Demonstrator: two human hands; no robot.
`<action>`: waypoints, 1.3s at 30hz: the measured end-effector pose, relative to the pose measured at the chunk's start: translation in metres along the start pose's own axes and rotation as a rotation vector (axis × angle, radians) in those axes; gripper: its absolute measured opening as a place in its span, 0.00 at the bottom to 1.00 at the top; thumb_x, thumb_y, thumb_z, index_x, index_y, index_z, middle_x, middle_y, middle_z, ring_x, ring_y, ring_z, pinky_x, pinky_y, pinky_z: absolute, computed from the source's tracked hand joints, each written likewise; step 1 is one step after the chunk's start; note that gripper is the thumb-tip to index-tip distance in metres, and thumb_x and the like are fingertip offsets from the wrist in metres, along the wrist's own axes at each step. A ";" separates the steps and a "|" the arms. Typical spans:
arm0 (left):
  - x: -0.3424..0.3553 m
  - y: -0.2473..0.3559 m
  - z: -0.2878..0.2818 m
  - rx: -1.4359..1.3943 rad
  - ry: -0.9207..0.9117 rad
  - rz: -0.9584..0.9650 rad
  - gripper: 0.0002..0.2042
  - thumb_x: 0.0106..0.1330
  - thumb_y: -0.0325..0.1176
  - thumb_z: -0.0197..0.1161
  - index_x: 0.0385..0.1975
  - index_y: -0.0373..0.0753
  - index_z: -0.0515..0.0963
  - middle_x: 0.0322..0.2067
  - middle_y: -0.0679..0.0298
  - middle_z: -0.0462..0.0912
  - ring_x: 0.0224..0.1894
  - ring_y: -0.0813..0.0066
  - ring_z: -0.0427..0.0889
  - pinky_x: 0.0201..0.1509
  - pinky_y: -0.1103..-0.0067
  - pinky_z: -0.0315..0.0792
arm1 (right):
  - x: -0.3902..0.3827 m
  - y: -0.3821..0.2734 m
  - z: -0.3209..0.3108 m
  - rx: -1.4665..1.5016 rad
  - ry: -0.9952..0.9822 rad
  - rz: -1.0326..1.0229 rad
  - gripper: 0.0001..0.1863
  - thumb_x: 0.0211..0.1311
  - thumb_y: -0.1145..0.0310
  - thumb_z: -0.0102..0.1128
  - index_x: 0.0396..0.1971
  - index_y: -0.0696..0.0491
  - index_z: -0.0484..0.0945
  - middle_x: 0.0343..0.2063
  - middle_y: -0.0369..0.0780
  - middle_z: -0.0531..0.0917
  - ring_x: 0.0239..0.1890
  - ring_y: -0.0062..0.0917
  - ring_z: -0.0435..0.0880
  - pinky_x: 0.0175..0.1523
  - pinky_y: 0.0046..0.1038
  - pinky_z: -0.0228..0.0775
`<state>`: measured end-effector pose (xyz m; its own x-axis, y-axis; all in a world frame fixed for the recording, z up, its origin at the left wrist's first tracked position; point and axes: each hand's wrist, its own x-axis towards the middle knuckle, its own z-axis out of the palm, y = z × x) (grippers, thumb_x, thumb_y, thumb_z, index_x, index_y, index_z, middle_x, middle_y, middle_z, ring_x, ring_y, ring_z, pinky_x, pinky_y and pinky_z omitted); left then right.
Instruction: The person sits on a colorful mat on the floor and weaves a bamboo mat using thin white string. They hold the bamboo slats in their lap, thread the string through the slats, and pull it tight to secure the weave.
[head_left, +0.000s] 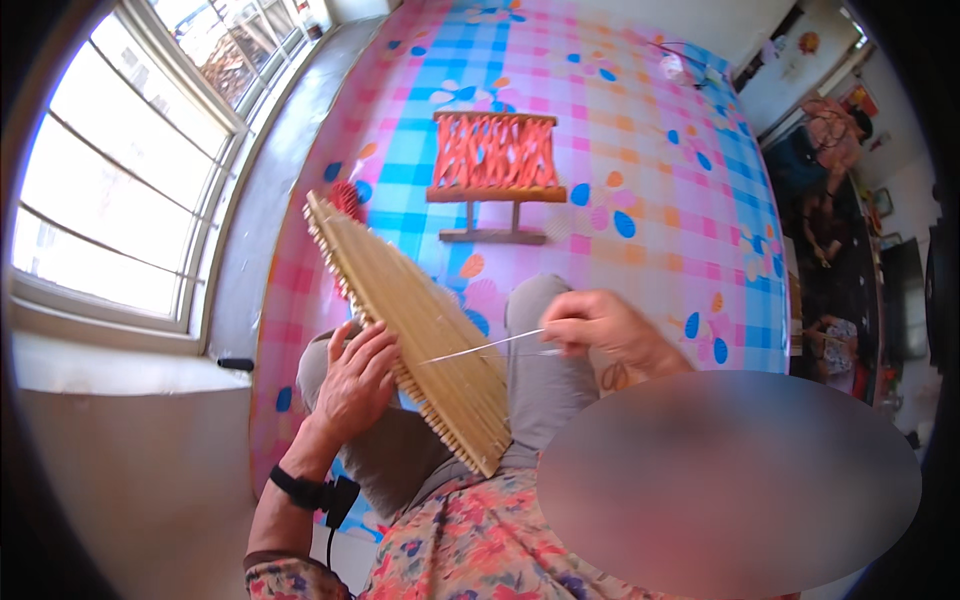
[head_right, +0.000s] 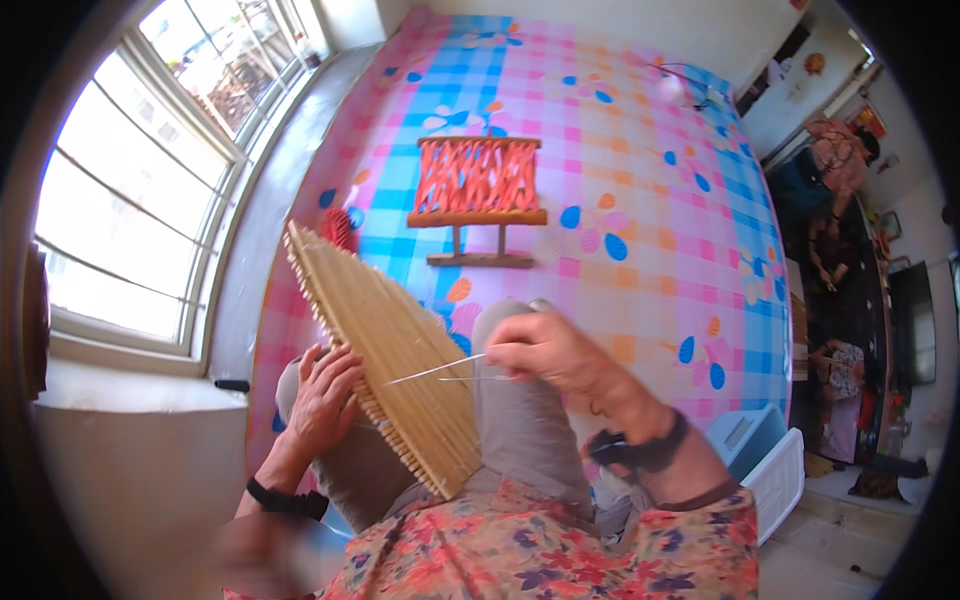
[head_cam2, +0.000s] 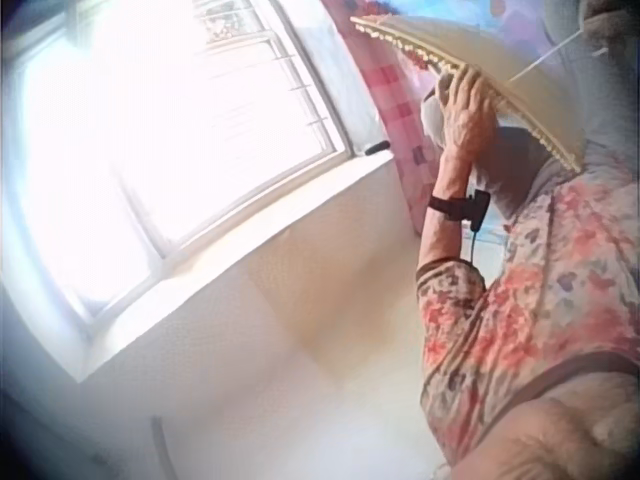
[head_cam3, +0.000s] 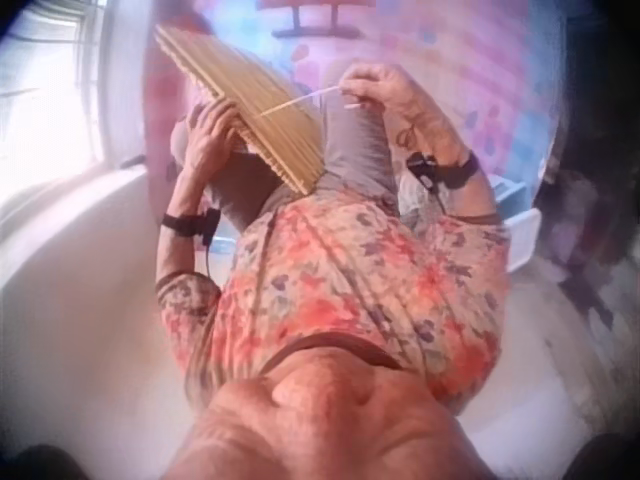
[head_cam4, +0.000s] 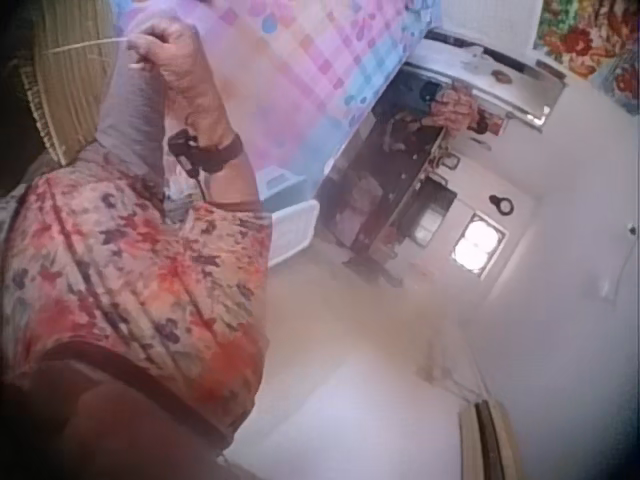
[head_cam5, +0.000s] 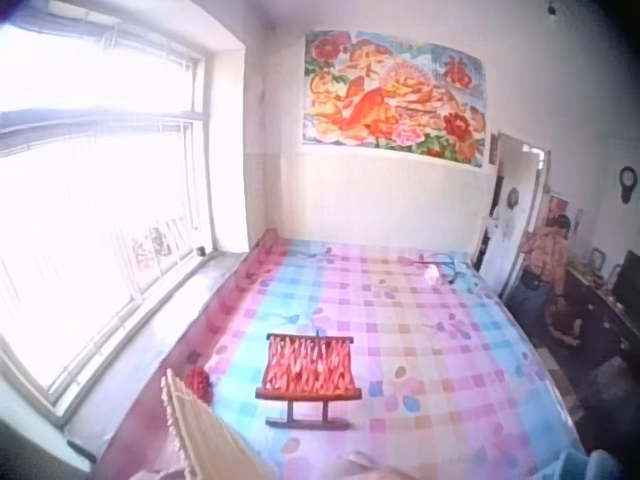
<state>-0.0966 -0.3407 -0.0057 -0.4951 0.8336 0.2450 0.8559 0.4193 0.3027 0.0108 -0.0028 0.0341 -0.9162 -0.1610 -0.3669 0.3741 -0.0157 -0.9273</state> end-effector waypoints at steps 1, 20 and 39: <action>0.002 -0.005 -0.001 0.022 -0.022 0.029 0.17 0.51 0.25 0.62 0.44 0.39 0.78 0.51 0.59 0.78 0.61 0.61 0.72 0.70 0.57 0.56 | -0.013 -0.008 -0.008 -0.037 0.034 0.058 0.07 0.64 0.67 0.62 0.34 0.55 0.83 0.27 0.32 0.82 0.26 0.12 0.78 0.33 0.15 0.69; -0.008 -0.026 0.003 -0.067 -0.090 -0.060 0.23 0.47 0.18 0.62 0.48 0.36 0.77 0.51 0.57 0.75 0.63 0.55 0.70 0.66 0.64 0.67 | -0.040 -0.014 -0.070 -0.862 0.455 -0.176 0.03 0.57 0.76 0.64 0.30 0.59 0.80 0.24 0.37 0.76 0.27 0.18 0.74 0.34 0.22 0.66; -0.018 -0.030 -0.002 -0.044 -0.184 -0.090 0.25 0.44 0.21 0.67 0.47 0.37 0.76 0.55 0.57 0.75 0.63 0.56 0.70 0.66 0.66 0.67 | 0.014 -0.047 -0.037 -0.045 0.633 -0.467 0.05 0.64 0.72 0.63 0.35 0.57 0.78 0.31 0.42 0.85 0.31 0.25 0.88 0.31 0.21 0.81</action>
<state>-0.1135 -0.3688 -0.0177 -0.5298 0.8469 0.0443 0.8004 0.4821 0.3563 -0.0250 0.0323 0.0699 -0.8898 0.4450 0.1015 -0.0639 0.0989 -0.9930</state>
